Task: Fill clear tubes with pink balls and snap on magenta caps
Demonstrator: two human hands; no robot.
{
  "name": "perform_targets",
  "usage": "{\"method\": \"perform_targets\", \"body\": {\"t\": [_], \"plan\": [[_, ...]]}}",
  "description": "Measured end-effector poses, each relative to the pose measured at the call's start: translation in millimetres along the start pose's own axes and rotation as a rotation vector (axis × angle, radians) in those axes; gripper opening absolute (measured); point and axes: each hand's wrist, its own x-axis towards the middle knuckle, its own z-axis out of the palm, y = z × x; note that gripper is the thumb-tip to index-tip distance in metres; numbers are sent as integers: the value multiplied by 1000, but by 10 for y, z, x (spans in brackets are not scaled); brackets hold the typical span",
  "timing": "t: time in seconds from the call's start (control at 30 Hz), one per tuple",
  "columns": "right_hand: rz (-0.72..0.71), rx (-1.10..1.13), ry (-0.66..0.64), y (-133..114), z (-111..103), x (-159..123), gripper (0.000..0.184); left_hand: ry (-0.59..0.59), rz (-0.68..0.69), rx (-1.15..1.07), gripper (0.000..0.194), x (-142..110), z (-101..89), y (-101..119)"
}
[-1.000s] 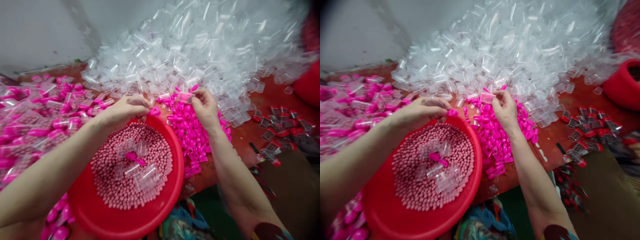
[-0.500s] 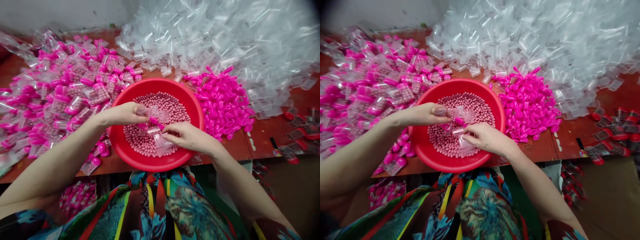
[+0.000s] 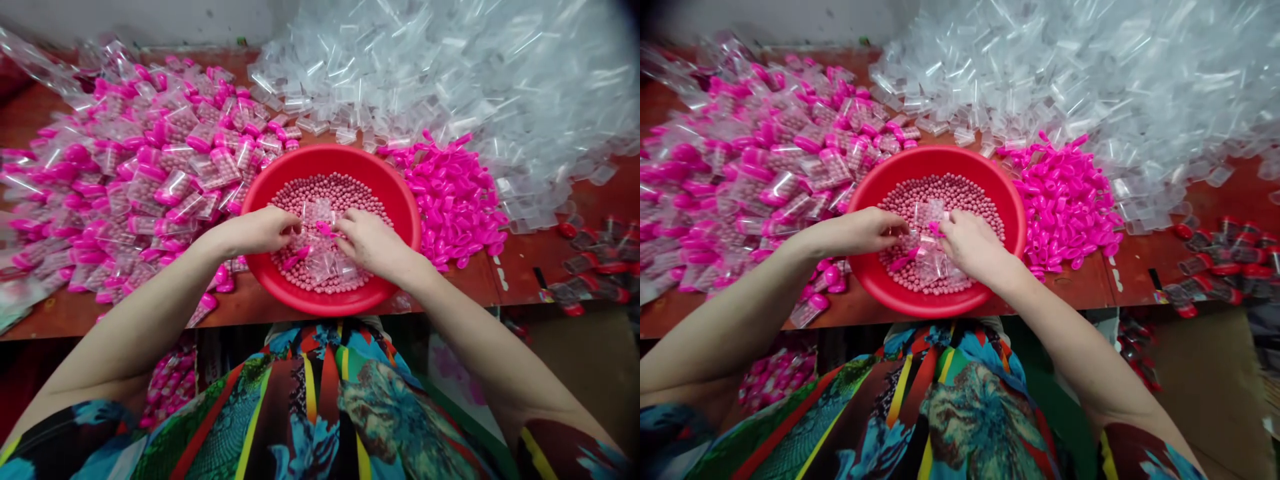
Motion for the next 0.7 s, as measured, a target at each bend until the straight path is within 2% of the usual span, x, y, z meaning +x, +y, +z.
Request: {"method": "perform_targets", "body": {"t": [0.1, 0.23, 0.33, 0.4, 0.47, 0.6, 0.7], "plan": [[-178, 39, -28, -294, 97, 115, 27, 102, -23, 10, 34, 1, -35, -6], [-278, -107, -58, -632, 232, 251, 29, 228, -81, -29, 38, 58, -107, -50], [-323, -61, -31, -713, 236, 202, 27, 307, -92, -25, 38, 149, -96, -94], [-320, 79, 3, -684, 218, 110, 21, 359, -68, 13, 37, 253, -48, -114], [-238, 322, 10, -600, 216, 8, 14, 396, -20, 75, 36, 395, 19, -115], [53, 888, 60, -381, 223, -195, 10, 375, 23, 156, 29, 644, 118, -6], [213, 1086, 129, -287, 160, -344, 19, 364, -35, 127, 22, 526, 51, 205]]}}
